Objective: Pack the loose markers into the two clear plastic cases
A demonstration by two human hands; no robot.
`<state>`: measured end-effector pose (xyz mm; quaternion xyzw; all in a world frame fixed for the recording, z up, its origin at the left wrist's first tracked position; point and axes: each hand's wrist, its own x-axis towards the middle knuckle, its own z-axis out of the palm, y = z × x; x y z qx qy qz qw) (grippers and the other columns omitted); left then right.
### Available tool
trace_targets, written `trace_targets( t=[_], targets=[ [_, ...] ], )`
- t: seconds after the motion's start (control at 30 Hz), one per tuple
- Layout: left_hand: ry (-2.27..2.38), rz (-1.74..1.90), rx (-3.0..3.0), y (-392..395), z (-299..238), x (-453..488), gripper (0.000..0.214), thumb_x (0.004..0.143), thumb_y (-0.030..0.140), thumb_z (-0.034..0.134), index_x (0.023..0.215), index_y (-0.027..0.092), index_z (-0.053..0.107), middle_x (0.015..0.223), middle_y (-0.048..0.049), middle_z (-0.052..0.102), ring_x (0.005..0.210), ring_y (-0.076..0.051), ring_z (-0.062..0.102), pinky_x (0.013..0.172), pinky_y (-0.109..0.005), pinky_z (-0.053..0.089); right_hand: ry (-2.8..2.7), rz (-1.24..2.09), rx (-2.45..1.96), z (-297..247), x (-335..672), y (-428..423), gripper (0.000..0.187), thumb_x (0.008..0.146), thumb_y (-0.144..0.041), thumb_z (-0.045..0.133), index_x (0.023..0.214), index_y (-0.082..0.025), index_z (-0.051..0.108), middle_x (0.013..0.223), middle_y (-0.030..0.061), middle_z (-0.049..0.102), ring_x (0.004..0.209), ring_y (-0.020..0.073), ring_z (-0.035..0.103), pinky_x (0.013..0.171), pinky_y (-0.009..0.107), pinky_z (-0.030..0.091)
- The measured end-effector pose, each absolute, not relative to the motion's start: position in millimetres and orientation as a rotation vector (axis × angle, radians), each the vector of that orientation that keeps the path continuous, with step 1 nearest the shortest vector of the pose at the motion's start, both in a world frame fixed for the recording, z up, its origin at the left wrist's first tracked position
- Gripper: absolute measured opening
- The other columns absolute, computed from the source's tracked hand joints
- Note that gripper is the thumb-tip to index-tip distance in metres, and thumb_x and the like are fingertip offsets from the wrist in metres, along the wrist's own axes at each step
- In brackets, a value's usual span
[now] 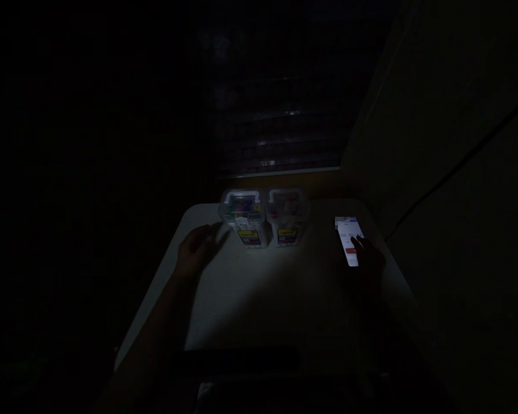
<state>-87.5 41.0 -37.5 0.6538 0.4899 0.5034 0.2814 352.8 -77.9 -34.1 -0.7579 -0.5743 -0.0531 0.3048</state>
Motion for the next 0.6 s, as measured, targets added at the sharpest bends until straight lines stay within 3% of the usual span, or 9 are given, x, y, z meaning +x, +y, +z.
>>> trace_targets(
  t=[0.17,0.3,0.43,0.5,0.6],
  targets=[
    [1.095,1.183,1.725,30.3,-38.6,-31.8,0.079,0.066,0.045,0.079,0.133,0.02,0.046,0.136,-0.0152,0.054,0.127,-0.031,0.052,0.11,-0.053,0.04,-1.641,-0.271,-1.896,-36.3,346.5,-79.0,0.056,0.076,-0.038,0.052,0.128,-0.016,0.052,0.132,0.0165,0.055,0.124,0.0356,0.05,0.105,0.056,0.038],
    [0.974,1.147,1.703,30.9,-38.3,-10.2,0.093,0.059,0.041,0.084,0.138,0.02,0.039,0.14,-0.0165,0.048,0.133,-0.032,0.046,0.114,-0.052,0.034,-1.64,-0.181,-1.855,-29.7,328.9,-76.2,0.058,0.078,-0.037,0.049,0.134,-0.02,0.045,0.13,0.0152,0.056,0.121,0.0334,0.052,0.105,0.056,0.036],
    [0.932,1.187,1.633,31.0,-40.0,-11.5,0.098,0.063,0.048,0.08,0.143,0.023,0.029,0.143,-0.0177,0.045,0.132,-0.031,0.047,0.111,-0.051,0.037,-1.649,0.018,-1.95,-20.3,316.1,-60.8,0.061,0.071,-0.04,0.052,0.126,-0.013,0.053,0.119,0.0204,0.06,0.115,0.0385,0.055,0.103,0.06,0.037],
    [0.941,1.221,1.667,32.2,-34.3,-14.4,0.094,0.068,0.054,0.074,0.144,0.024,0.027,0.145,-0.0192,0.042,0.131,-0.031,0.048,0.105,-0.05,0.043,-1.608,0.056,-1.874,-14.0,311.5,-53.6,0.065,0.07,-0.043,0.053,0.128,-0.013,0.052,0.123,0.0194,0.058,0.117,0.0375,0.053,0.103,0.058,0.038],
    [1.032,1.414,1.801,39.8,-7.9,-16.8,0.088,0.074,0.064,0.064,0.145,0.031,0.024,0.149,-0.0164,0.037,0.135,-0.03,0.043,0.103,-0.047,0.046,-1.579,-0.006,-1.575,5.4,302.6,-45.2,0.065,0.08,-0.046,0.051,0.138,-0.018,0.041,0.139,0.0141,0.049,0.13,0.0312,0.045,0.108,0.053,0.037]
  ],
)
